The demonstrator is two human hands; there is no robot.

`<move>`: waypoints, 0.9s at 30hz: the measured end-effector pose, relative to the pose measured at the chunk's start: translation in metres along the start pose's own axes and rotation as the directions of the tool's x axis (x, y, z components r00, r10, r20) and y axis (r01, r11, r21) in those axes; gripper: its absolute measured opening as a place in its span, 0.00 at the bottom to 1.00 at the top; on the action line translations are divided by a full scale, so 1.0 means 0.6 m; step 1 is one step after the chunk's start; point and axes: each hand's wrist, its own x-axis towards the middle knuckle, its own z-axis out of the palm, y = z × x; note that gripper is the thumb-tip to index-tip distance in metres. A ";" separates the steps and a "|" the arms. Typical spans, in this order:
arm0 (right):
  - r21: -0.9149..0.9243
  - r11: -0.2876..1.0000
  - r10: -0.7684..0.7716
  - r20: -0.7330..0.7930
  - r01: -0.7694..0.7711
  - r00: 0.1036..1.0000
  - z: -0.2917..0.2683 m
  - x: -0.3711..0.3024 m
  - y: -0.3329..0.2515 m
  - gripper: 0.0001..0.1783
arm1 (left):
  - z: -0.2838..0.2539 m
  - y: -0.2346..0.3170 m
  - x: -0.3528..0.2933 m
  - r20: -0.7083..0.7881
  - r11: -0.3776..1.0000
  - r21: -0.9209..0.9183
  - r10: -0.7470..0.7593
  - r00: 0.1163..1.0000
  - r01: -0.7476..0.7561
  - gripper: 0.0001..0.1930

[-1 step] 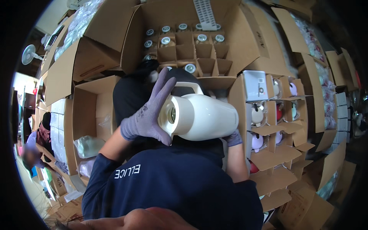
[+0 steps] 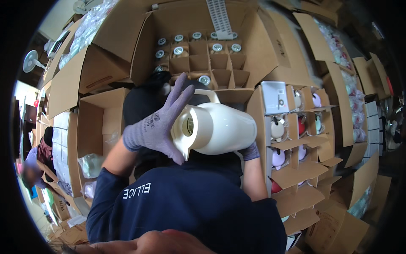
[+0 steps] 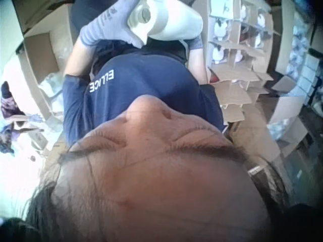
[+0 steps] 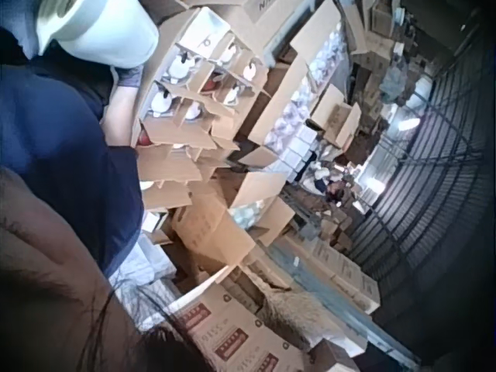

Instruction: The person assembles multiple kettles by inserting glass inner pots into colored outer shells, securing lids, applying labels, and wrapping each unit in plastic. The person handles red, white, purple, and green kettles one at a time.

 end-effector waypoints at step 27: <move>0.256 0.946 -0.241 0.138 0.201 0.961 0.136 -0.004 -0.093 0.38 | -0.037 0.087 0.060 -0.051 0.791 0.478 0.458 0.887 -0.381 0.26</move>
